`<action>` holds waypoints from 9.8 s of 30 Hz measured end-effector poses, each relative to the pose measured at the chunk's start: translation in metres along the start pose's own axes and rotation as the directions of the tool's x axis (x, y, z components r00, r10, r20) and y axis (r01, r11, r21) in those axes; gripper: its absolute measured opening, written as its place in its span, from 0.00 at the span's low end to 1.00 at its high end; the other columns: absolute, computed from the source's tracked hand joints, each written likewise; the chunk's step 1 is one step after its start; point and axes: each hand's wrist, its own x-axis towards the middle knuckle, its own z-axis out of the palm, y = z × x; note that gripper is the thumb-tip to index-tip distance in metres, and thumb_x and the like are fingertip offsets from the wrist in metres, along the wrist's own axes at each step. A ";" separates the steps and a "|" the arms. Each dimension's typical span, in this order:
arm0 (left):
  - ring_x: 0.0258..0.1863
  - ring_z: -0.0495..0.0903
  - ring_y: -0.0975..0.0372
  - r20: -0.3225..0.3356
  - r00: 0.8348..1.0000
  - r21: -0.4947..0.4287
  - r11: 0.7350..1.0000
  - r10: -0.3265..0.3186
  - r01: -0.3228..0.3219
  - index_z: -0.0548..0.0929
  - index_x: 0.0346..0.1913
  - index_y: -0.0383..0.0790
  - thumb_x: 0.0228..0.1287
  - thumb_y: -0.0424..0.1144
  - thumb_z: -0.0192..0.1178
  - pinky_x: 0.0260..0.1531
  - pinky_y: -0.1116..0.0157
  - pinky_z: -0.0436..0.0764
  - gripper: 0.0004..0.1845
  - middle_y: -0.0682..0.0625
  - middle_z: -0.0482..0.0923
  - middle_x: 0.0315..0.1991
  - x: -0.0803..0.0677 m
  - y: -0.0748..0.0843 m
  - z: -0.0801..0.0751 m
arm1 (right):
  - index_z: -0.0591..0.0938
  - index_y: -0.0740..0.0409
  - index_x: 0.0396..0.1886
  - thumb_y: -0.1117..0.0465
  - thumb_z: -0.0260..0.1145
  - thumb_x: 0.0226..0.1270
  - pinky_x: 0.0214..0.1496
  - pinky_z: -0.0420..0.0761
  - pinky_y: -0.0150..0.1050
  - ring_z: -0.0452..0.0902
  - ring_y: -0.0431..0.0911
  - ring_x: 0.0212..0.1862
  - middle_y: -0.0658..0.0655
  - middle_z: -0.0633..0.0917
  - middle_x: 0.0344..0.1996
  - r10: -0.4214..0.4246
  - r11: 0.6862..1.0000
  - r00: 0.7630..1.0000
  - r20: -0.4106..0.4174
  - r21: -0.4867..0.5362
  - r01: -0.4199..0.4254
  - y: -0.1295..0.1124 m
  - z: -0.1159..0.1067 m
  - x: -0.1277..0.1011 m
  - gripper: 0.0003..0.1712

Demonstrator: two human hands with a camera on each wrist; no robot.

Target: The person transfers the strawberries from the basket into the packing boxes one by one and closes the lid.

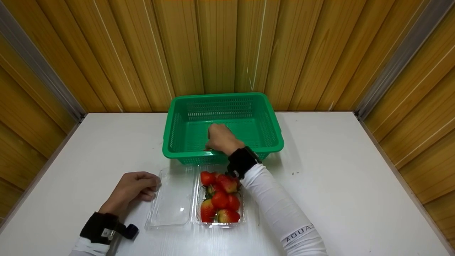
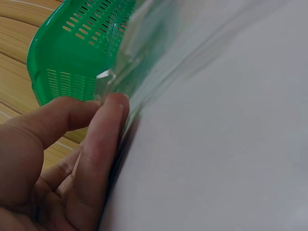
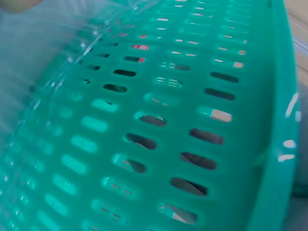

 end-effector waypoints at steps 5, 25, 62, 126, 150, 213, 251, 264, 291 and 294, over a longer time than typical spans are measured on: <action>0.21 0.85 0.59 0.002 1.000 0.003 1.000 0.006 -0.006 0.89 0.43 0.27 0.64 0.30 0.69 0.25 0.63 0.90 0.09 0.42 0.86 0.29 -0.001 0.000 0.000 | 0.82 0.58 0.26 0.60 0.83 0.62 0.34 0.70 0.37 0.63 0.43 0.29 0.48 0.71 0.26 -0.021 1.000 0.999 0.025 0.009 0.020 0.004 0.002 0.006 0.15; 0.20 0.85 0.60 -0.005 1.000 0.026 1.000 0.012 -0.012 0.89 0.44 0.27 0.64 0.30 0.68 0.24 0.63 0.90 0.10 0.43 0.86 0.28 0.000 -0.002 0.000 | 0.91 0.69 0.44 0.59 0.78 0.69 0.45 0.87 0.45 0.79 0.47 0.38 0.60 0.89 0.41 0.054 0.997 0.987 0.153 -0.061 -0.045 0.003 0.006 0.017 0.15; 0.21 0.85 0.59 0.006 1.000 -0.003 1.000 0.013 -0.013 0.89 0.44 0.27 0.64 0.30 0.69 0.26 0.63 0.90 0.09 0.42 0.86 0.29 -0.002 0.001 0.001 | 0.92 0.64 0.44 0.61 0.76 0.68 0.38 0.79 0.36 0.76 0.46 0.37 0.56 0.89 0.40 0.078 0.997 0.982 0.175 -0.006 -0.078 0.011 0.008 0.021 0.12; 0.20 0.85 0.59 -0.009 1.000 0.028 1.000 0.008 -0.008 0.89 0.43 0.28 0.65 0.31 0.67 0.25 0.63 0.90 0.09 0.42 0.85 0.26 0.000 -0.001 -0.001 | 0.86 0.67 0.55 0.61 0.76 0.70 0.56 0.88 0.52 0.87 0.54 0.50 0.60 0.90 0.47 -0.076 0.976 0.986 -0.151 0.189 0.104 -0.018 -0.017 -0.074 0.19; 0.20 0.85 0.60 0.008 1.000 0.007 1.000 0.026 -0.026 0.89 0.44 0.27 0.66 0.30 0.66 0.25 0.63 0.90 0.09 0.41 0.85 0.27 -0.001 -0.001 -0.003 | 0.87 0.63 0.54 0.61 0.78 0.68 0.54 0.89 0.49 0.86 0.52 0.49 0.55 0.89 0.46 -0.069 0.985 0.994 -0.088 0.155 0.082 -0.022 0.000 -0.104 0.18; 0.20 0.85 0.58 -0.018 1.000 -0.010 1.000 -0.008 0.008 0.90 0.43 0.29 0.62 0.31 0.71 0.22 0.63 0.90 0.10 0.42 0.86 0.29 0.002 -0.002 0.002 | 0.90 0.63 0.48 0.63 0.82 0.62 0.43 0.86 0.38 0.80 0.42 0.38 0.47 0.86 0.35 -0.175 0.983 0.983 0.056 0.069 0.171 -0.019 0.024 -0.117 0.16; 0.20 0.85 0.59 0.004 1.000 0.005 1.000 0.017 -0.017 0.89 0.41 0.27 0.64 0.30 0.68 0.25 0.63 0.91 0.07 0.41 0.85 0.28 0.001 0.001 -0.001 | 0.90 0.59 0.44 0.60 0.82 0.63 0.36 0.81 0.36 0.76 0.45 0.38 0.45 0.82 0.31 -0.066 0.995 0.994 0.082 0.080 0.060 -0.026 0.039 -0.117 0.14; 0.21 0.86 0.58 -0.003 1.000 0.010 1.000 0.013 -0.013 0.88 0.43 0.27 0.65 0.31 0.69 0.26 0.62 0.91 0.09 0.41 0.86 0.29 0.001 0.000 -0.001 | 0.90 0.59 0.43 0.59 0.83 0.62 0.34 0.79 0.35 0.75 0.44 0.36 0.45 0.82 0.29 -0.109 0.990 0.992 0.069 0.097 0.102 -0.024 0.036 -0.119 0.13; 0.19 0.85 0.58 -0.008 1.000 0.026 0.999 0.030 -0.030 0.89 0.44 0.28 0.64 0.30 0.67 0.25 0.62 0.90 0.09 0.41 0.86 0.26 0.000 0.001 -0.001 | 0.87 0.69 0.49 0.59 0.78 0.69 0.49 0.91 0.47 0.88 0.52 0.46 0.56 0.90 0.42 -0.027 0.976 1.000 -0.015 0.216 0.029 0.011 -0.002 -0.134 0.18; 0.19 0.85 0.59 -0.013 1.000 0.023 0.999 0.028 -0.028 0.89 0.43 0.28 0.64 0.29 0.67 0.25 0.63 0.90 0.09 0.41 0.86 0.26 0.000 0.001 -0.001 | 0.87 0.69 0.48 0.63 0.76 0.70 0.49 0.91 0.48 0.89 0.53 0.45 0.58 0.89 0.42 -0.037 0.977 0.998 -0.054 0.209 0.048 0.020 -0.005 -0.134 0.15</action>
